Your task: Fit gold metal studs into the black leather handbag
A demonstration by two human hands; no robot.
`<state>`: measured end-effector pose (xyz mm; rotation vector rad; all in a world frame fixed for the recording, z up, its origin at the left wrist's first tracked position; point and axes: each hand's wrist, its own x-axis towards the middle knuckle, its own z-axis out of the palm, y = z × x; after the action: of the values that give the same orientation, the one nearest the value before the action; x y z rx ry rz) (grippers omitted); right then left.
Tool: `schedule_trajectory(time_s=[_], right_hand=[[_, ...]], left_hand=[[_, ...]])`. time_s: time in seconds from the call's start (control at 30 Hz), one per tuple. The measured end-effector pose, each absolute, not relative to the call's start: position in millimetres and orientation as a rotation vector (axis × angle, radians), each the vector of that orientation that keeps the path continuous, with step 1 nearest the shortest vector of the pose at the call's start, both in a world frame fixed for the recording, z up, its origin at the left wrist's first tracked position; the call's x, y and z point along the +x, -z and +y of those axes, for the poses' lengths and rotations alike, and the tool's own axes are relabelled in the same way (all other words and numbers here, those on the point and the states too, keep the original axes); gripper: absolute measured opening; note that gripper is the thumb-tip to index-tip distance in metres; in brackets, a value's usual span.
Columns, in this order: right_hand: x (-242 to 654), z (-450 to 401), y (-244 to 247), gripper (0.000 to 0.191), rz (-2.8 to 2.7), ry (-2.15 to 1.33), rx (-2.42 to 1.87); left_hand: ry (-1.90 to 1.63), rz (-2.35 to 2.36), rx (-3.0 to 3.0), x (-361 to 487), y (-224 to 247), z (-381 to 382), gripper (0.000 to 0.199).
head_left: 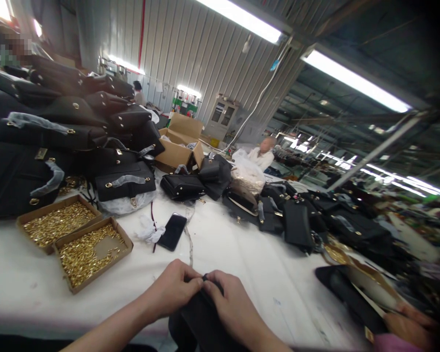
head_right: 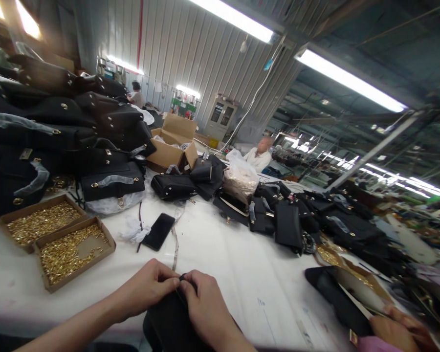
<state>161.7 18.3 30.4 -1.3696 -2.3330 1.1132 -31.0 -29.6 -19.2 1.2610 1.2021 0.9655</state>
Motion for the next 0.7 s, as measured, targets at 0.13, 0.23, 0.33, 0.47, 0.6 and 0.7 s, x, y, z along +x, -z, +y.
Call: schedule_trajectory(time_s=[0.13,0.23,0.33,0.47,0.6,0.7], right_hand=[[162.3,17.6,-36.0,0.024,-2.364,-1.115,-1.317],[164.2,20.8,-36.1,0.024,-2.361,-1.178,-1.285],[167.6,23.9,-33.7,0.028,-2.339,-1.223,-1.272],[173.1,24.8,-32.0,0.025,-2.268,-1.348,-1.257],[173.7,25.4,-34.7,0.025,-2.311,-1.297,-1.266],[171.4,26.3,-37.5,0.020,-2.404,-1.171,-1.277]], left_hand=[[-0.906,1.332,1.330,-25.9,15.0,-24.0,0.024],[-0.886,1.374,1.366,-24.2,12.1,-18.2,0.021],[-0.891,1.410,1.386,-22.3,9.6,-15.3,0.021],[-0.889,1.469,1.390,-19.8,7.0,-14.0,0.023],[-0.881,1.462,1.394,-19.9,5.3,-11.7,0.026],[-0.889,1.463,1.414,-20.8,5.1,-10.7,0.025]])
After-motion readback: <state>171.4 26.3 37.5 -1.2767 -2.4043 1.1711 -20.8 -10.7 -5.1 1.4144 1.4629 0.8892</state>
